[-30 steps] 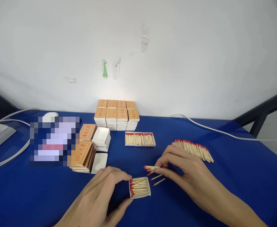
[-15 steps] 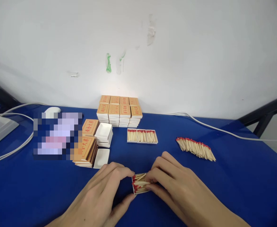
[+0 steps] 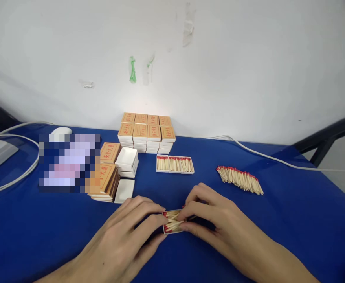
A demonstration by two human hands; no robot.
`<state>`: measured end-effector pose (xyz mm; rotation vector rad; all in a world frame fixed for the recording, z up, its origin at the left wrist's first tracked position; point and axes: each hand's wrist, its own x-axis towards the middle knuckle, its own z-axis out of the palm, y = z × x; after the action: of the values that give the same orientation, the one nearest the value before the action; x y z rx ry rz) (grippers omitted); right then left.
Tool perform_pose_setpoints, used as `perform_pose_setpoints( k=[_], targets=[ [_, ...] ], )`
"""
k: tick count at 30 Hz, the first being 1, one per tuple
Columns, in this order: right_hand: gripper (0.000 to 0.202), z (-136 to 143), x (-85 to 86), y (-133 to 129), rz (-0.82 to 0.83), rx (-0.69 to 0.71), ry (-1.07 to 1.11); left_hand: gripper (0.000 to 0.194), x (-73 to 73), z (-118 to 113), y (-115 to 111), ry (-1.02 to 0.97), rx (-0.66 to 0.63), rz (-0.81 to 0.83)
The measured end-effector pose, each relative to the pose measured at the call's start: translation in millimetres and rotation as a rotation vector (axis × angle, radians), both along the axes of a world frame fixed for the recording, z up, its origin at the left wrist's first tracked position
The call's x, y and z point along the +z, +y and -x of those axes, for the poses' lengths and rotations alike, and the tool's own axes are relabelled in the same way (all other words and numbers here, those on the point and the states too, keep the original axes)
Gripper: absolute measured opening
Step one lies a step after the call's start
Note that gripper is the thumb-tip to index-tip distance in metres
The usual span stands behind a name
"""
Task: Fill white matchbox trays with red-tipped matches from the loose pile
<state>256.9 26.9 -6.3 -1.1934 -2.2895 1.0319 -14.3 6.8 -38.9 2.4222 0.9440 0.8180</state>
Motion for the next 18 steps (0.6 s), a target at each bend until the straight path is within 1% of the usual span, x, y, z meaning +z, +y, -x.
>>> perform_pose_setpoints(
  k=[3,7,14,16,18],
  targets=[
    [0.009,-4.0,1.5,2.0,0.099,-0.039,0.012,0.029,-0.6,1.0,0.5,-0.001,-0.013,-0.009],
    [0.015,-9.8,-0.7,3.9,0.17,-0.07,-0.01,0.028,0.4,2.2,-0.5,0.008,-0.015,-0.007],
    [0.023,-8.7,-7.4,0.0,0.117,-0.077,-0.005,0.027,5.5,1.7,-1.5,0.041,0.0,0.01],
    [0.021,-8.5,-6.4,0.0,0.122,-0.081,0.0,0.029,6.4,2.5,-1.3,0.045,-0.007,0.01],
    [0.015,-8.7,-4.9,0.9,0.149,-0.086,0.008,0.036,6.6,3.6,-1.3,0.052,-0.016,0.013]
  ],
)
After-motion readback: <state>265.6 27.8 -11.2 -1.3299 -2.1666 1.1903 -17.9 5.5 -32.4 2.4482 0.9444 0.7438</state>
